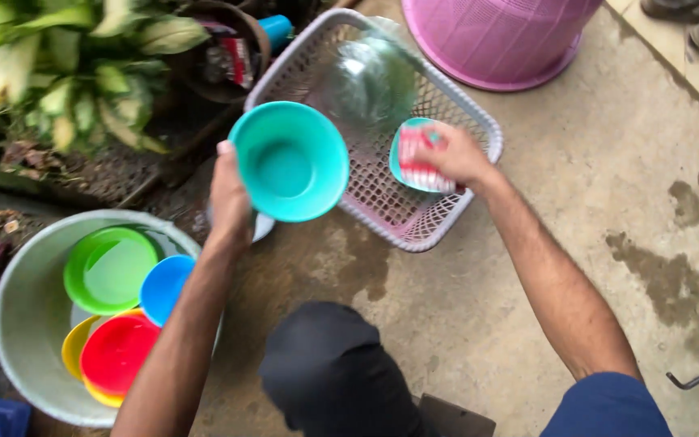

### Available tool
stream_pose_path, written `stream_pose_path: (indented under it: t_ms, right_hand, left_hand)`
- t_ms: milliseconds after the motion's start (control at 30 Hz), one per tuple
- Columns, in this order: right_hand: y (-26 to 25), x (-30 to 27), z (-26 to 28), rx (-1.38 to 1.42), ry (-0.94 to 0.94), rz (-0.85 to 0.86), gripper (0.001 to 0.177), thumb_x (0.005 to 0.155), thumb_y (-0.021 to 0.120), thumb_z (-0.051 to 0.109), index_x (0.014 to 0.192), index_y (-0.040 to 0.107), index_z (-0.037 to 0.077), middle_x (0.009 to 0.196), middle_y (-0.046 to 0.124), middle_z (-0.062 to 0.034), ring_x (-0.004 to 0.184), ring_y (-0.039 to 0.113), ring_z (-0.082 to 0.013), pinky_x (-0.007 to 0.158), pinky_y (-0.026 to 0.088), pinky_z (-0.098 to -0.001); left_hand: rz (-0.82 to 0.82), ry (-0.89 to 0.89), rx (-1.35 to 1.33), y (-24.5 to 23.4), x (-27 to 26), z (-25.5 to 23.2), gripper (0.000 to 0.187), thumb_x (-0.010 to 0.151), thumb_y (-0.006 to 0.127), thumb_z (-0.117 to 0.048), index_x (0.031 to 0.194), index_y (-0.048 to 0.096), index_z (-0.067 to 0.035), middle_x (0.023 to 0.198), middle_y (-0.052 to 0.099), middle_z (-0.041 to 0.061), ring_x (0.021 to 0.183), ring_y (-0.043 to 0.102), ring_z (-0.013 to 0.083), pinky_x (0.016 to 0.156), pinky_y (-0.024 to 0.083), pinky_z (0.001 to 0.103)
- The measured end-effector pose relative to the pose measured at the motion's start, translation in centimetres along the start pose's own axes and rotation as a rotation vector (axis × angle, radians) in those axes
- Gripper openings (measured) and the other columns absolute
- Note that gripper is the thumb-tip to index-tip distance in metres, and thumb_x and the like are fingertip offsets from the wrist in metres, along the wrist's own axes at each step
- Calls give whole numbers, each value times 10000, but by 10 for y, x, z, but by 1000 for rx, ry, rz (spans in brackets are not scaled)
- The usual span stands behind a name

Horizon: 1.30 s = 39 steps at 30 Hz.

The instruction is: Washing, drying, and rinsing a set of colorful plastic bowls in an outdoor area.

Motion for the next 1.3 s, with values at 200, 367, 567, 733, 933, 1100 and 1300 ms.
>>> stream_pose_path:
  t_ms: [200,367,567,733,933,1100,1300]
  right_hand:
    - [44,4,-65,-370,95,408,550,762,729,296,1306,732,214,1559,502,-175,1364,539,-438,1125,456,-544]
    - [117,42,-136,-485,123,484,525,782,741,239,1306,741,250,1611,413,-160,1302,573,-473,1026,511,-612]
    - [106,40,-106,-512,148,494,376,870,698,196,1175,724,-22,1138,722,-279,1097,689,-500,893,559,-656]
    - [98,29,-102,-498,95,374,330,888,636,211,1096,700,-37,976,735,-266,988,719,-511,790,585,-651]
    - [61,3,-65,-379,-42,294,393,897,547,117,1228,707,-22,1317,680,-240,1087,691,-507,876,570,-610]
    - [22,-31,8,-408,-228,196,439,898,518,109,1298,692,53,1419,625,-214,1135,670,-470,899,566,-598]
    - [43,-59,101,-570,-632,23,396,864,590,110,1242,710,117,1371,677,-100,934,746,-353,732,631,-465]
  left_hand:
    - [186,227,270,97,75,73,707,1067,337,-634,1309,576,-14,1307,574,305,1278,507,435,1079,339,580]
    - [279,49,511,133,70,60,690,1013,283,-722,1428,463,-201,1340,596,288,1322,505,481,1149,344,579]
    - [466,15,645,156,105,83,727,1035,247,-689,1465,431,-132,1320,584,351,1307,507,521,1111,362,633]
    - [534,39,783,166,136,123,681,1056,235,-652,1471,424,-146,1290,619,318,1282,544,498,1092,383,634]
    - [555,121,912,174,148,147,577,1060,322,-557,1461,469,-169,1265,642,305,1260,576,471,1103,417,575]
    - [334,566,566,155,106,90,483,1014,631,-355,1319,601,18,1264,615,317,1252,569,486,1111,410,548]
    - [735,129,-170,100,38,25,989,946,559,-655,1625,156,-60,1630,187,334,1416,278,620,1110,295,731]
Point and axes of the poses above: each hand's wrist, its own x-axis towards the middle knuckle, its own y-axis out of the palm, z = x × y, the point moved 2 cm from there along x, towards the middle knuckle
